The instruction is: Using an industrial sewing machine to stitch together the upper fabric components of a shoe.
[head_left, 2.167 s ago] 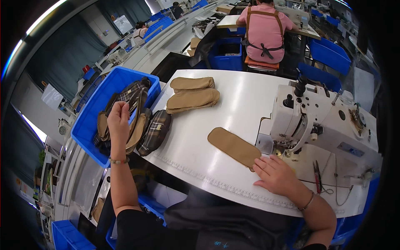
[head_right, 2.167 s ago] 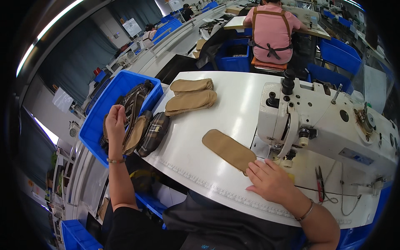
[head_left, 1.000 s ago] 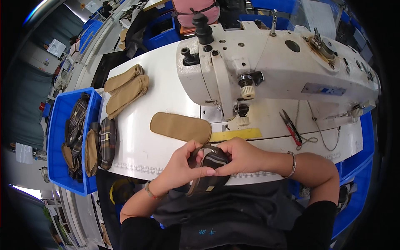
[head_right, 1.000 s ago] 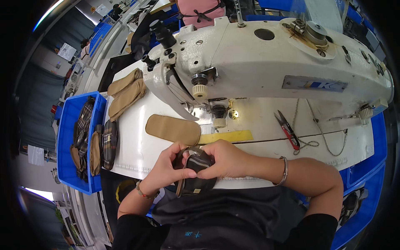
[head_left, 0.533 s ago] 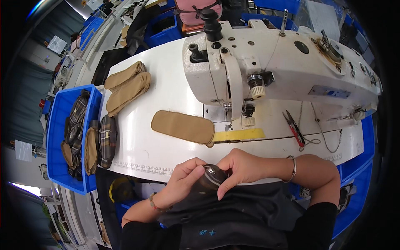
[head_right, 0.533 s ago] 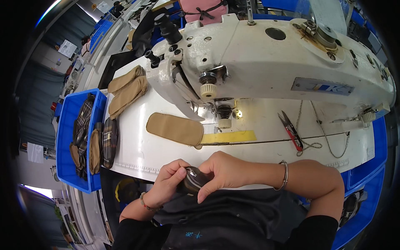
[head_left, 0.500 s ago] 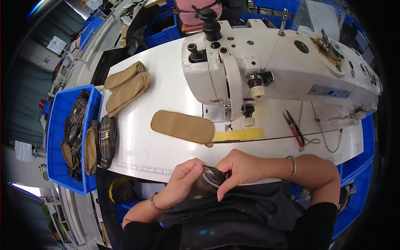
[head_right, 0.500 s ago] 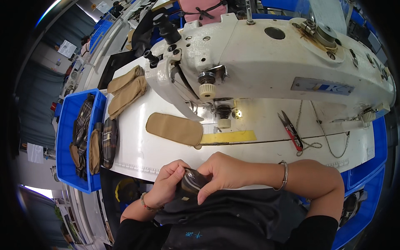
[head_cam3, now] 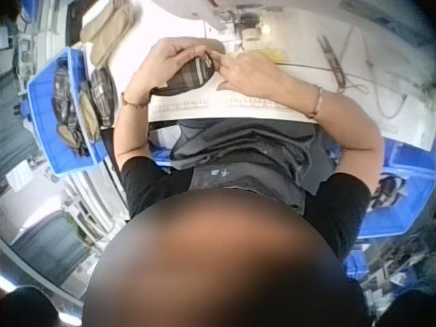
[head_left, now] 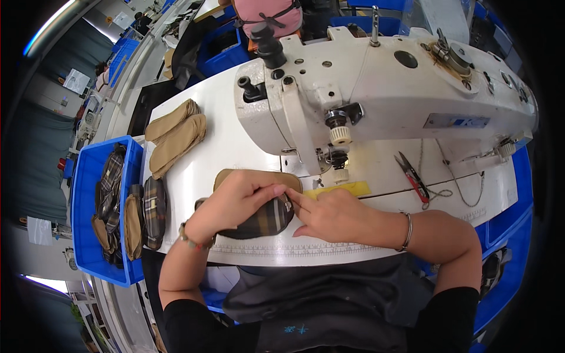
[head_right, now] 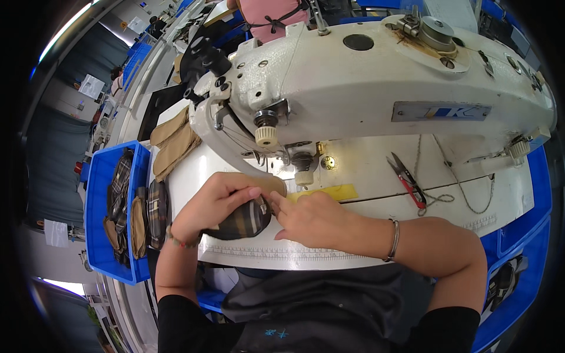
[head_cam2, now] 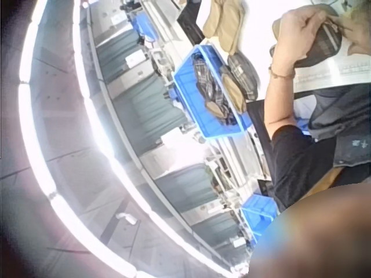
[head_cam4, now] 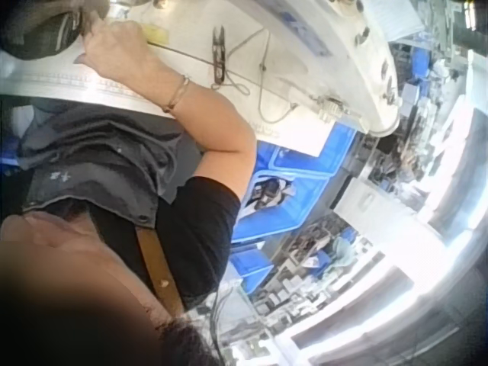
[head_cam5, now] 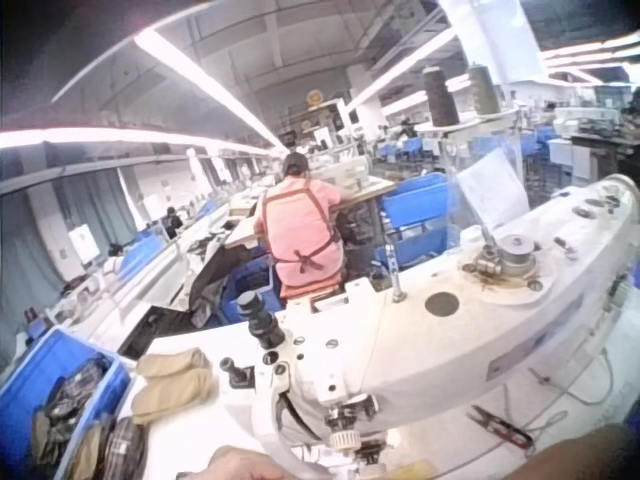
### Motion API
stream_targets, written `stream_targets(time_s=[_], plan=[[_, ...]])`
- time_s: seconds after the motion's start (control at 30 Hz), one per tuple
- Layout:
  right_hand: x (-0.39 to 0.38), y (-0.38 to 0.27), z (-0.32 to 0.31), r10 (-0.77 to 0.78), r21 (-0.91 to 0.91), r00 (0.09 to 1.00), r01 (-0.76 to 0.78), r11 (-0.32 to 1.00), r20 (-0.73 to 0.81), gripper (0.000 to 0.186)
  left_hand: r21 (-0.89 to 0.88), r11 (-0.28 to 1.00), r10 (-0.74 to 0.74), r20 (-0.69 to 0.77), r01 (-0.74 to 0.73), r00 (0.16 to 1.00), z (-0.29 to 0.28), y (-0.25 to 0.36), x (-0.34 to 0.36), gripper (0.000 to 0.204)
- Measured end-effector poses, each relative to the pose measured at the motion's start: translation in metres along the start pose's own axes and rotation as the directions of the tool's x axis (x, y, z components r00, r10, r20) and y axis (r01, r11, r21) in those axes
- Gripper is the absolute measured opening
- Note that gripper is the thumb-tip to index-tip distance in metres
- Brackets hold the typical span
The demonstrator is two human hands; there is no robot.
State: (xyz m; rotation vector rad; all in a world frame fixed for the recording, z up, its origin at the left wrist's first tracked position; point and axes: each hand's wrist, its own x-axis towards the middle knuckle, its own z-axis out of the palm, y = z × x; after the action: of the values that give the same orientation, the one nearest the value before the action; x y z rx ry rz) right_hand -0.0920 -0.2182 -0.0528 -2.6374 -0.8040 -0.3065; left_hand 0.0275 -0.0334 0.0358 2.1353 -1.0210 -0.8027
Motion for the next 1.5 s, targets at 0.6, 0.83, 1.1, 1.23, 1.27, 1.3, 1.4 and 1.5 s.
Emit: stream_targets(time_s=[0.6,0.83,1.1,1.23,1.27,1.3,1.4,1.5], plan=[[-0.005,0.03,-0.012,-0.086,-0.192,0.992,0.066,0.979,-0.097,0.015,-0.173,0.982,-0.09,-0.099,0.072,0.991,0.025,-0.031,0.048,0.035],[-0.004,0.026,-0.008,-0.197,-0.226,0.966,0.157,0.961,-0.167,0.008,-0.228,0.969,-0.101,0.007,0.1,0.995,0.023,-0.026,0.045,0.036],[0.004,0.025,-0.018,-0.296,-0.45,0.844,0.074,0.89,-0.448,0.008,-0.421,0.904,-0.097,-0.029,0.076,0.995,0.027,-0.022,0.043,0.035],[0.002,0.022,-0.02,-0.362,-0.496,0.792,0.088,0.864,-0.491,0.013,-0.4,0.914,-0.072,0.019,0.073,0.997,0.026,-0.026,0.045,0.036],[0.001,0.023,-0.02,-0.364,-0.495,0.792,0.091,0.864,-0.49,0.013,-0.338,0.939,-0.051,0.025,0.057,0.998,0.026,-0.028,0.046,0.037],[-0.001,0.024,-0.02,-0.365,-0.488,0.836,0.137,0.862,-0.41,0.015,-0.341,0.938,-0.053,0.023,0.058,0.998,0.025,-0.028,0.046,0.037],[0.0,0.027,-0.018,-0.364,-0.438,0.892,0.223,0.871,-0.269,0.017,-0.034,0.995,-0.091,-0.03,0.09,0.995,0.023,-0.023,0.048,0.035],[0.0,0.029,-0.016,-0.369,-0.397,0.906,0.266,0.878,-0.208,0.018,0.132,0.991,-0.03,-0.051,0.036,0.998,0.023,-0.019,0.047,0.03]])
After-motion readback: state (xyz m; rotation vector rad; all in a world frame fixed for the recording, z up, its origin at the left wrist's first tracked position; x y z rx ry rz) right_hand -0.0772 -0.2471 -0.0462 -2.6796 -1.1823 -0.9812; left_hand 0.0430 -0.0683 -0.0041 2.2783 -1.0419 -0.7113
